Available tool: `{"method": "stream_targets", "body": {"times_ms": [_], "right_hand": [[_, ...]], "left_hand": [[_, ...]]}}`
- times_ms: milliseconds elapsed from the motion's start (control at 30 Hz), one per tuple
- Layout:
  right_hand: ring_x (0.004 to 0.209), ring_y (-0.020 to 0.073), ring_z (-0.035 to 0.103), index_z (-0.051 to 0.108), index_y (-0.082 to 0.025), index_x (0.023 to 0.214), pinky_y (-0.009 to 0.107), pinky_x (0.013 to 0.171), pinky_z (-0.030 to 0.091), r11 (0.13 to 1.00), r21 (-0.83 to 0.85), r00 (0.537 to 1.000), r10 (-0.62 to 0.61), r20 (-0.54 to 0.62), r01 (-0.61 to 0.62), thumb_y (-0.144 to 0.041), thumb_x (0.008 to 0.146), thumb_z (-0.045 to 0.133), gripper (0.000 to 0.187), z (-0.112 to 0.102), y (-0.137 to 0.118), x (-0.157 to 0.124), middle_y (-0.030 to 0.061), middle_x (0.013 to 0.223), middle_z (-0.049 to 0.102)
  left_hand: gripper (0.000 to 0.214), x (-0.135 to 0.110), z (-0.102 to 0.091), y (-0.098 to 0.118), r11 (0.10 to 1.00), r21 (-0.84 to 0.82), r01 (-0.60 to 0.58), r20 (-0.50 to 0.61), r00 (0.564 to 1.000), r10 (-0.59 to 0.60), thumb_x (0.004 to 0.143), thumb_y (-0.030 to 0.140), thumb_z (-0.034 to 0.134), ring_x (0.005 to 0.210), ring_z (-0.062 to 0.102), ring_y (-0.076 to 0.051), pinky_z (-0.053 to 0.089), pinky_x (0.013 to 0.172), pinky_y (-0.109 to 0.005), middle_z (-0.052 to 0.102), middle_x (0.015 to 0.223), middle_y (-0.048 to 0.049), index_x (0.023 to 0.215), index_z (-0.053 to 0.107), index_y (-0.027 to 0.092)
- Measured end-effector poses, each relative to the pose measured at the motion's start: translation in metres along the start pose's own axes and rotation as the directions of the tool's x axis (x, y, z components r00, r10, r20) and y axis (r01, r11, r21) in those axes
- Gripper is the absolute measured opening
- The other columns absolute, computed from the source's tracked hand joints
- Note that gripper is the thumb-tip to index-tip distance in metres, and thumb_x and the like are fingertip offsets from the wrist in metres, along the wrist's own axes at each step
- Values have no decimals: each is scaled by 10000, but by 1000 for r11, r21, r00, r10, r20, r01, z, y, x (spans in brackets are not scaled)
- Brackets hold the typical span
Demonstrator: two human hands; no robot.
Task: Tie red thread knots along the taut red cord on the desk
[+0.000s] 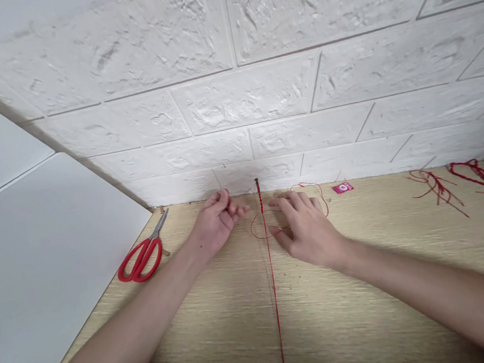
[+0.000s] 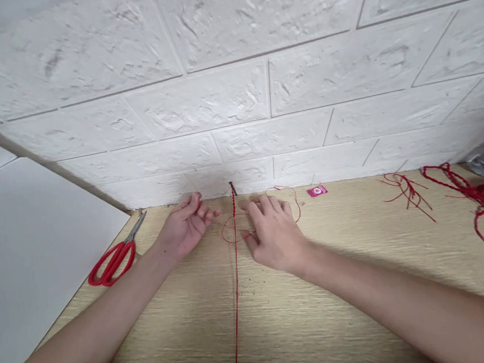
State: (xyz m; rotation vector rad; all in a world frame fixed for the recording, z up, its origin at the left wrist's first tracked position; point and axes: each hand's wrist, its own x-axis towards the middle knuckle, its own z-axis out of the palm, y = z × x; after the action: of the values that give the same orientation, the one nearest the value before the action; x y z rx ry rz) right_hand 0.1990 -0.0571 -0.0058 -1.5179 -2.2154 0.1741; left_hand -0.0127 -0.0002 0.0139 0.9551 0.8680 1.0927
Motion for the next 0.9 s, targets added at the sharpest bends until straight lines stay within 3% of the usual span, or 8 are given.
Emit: {"method": "stream_targets", "body": {"times_ms": [133,300,433,567,667,733,833,900], "right_hand": [[1151,337,489,539,-194,1281,505,953,375,1000,14,1000,-15,-10,15,-352,877,550,434,0,1,0,152,1278,550],[1278,334,457,524,-171,1320,526,1078,340,999,21,998,-49,-32,49,-335,874,550,476,3,3,0,163,1377,523],[1455,344,299,450,-148,1420,571,1193,206,998,-4,997,-71,-17,71,-333,891,524,565,8,5,0,171,1526,413],[1504,342,221,395,-144,1476,585,1212,192,996,6,996,-91,-4,91,-315,902,505,609,11,7,0,164,1590,337],[1511,336,212,379,-131,1489,572,1218,214,994,25,994,-107,-9,108,-306,909,499,618,13,8,0,169,1609,302],[1512,329,213,387,-109,1481,544,1219,246,992,39,993,-116,-2,116,-308,916,494,609,14,9,0,182,1612,288],[1513,325,211,398,-96,1472,529,1215,272,992,48,993,-119,12,118,-318,931,480,590,15,9,0,190,1606,296],[1513,327,209,401,-89,1469,529,1217,269,993,38,993,-116,18,116,-327,935,479,590,15,10,0,195,1601,302]], "left_hand": [[207,-10,0,17,884,449,-132,74,991,110,847,341,655,448,243,-73,259,502,-230,295,546,99,882,492,218],[462,-23,1,27,-18,917,-398,398,917,29,695,114,605,627,538,-171,332,610,-298,600,685,18,1137,620,246],[218,-15,-9,22,-308,921,-239,290,947,134,882,233,494,803,646,-257,364,650,-339,729,884,-67,962,697,227],[265,-4,-20,16,-64,987,-148,162,913,375,952,364,468,785,633,-232,373,657,-327,720,845,-57,881,678,219],[225,2,-18,18,514,831,-215,-65,879,473,912,368,540,735,610,-185,409,649,-290,665,755,-37,787,612,196],[204,5,-14,23,852,449,-269,-210,895,393,892,335,555,808,638,-177,464,685,-275,673,831,-51,753,553,186],[127,5,-9,35,983,-71,-169,-247,958,146,873,251,540,797,662,-161,519,699,-274,668,837,-52,769,502,189],[94,3,-8,43,982,-178,-60,-213,977,21,861,216,543,530,546,-105,448,512,-221,533,611,20,782,495,198]]}}
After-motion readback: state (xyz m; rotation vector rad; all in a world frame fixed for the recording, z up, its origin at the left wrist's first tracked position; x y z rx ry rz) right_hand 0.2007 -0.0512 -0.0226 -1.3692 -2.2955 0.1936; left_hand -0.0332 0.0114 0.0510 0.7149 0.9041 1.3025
